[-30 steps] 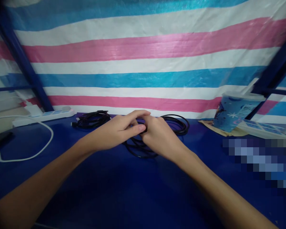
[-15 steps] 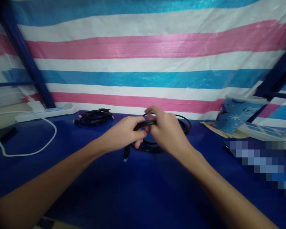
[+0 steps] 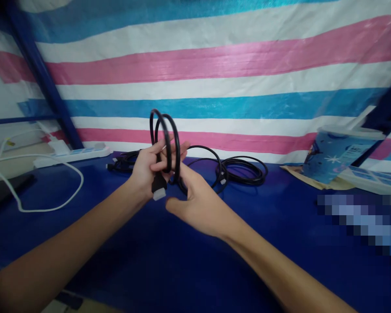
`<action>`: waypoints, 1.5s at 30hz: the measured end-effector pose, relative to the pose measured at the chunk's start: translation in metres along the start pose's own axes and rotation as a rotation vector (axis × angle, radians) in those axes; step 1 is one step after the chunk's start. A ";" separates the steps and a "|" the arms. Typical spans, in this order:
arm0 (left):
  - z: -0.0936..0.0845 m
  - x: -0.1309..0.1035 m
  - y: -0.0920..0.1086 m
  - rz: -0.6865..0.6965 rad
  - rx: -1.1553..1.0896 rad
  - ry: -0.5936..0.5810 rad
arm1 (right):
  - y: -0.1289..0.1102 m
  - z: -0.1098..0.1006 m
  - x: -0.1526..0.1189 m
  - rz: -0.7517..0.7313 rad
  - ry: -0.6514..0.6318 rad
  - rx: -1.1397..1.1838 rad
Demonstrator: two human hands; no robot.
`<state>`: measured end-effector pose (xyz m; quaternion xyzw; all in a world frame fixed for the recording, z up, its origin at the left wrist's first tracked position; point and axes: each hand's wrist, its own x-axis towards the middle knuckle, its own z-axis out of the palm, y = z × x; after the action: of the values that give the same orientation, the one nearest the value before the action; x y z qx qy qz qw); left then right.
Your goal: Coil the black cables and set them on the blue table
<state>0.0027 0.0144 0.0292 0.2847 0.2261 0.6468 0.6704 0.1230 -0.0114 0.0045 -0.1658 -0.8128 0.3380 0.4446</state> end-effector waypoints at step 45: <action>0.009 -0.009 -0.010 -0.337 0.799 -0.573 | -0.004 -0.066 0.002 0.208 0.126 -0.791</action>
<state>0.0156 0.0043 0.0279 0.6439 0.3053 0.2892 0.6392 0.1767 0.0138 0.0331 -0.4254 -0.8302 0.0317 0.3589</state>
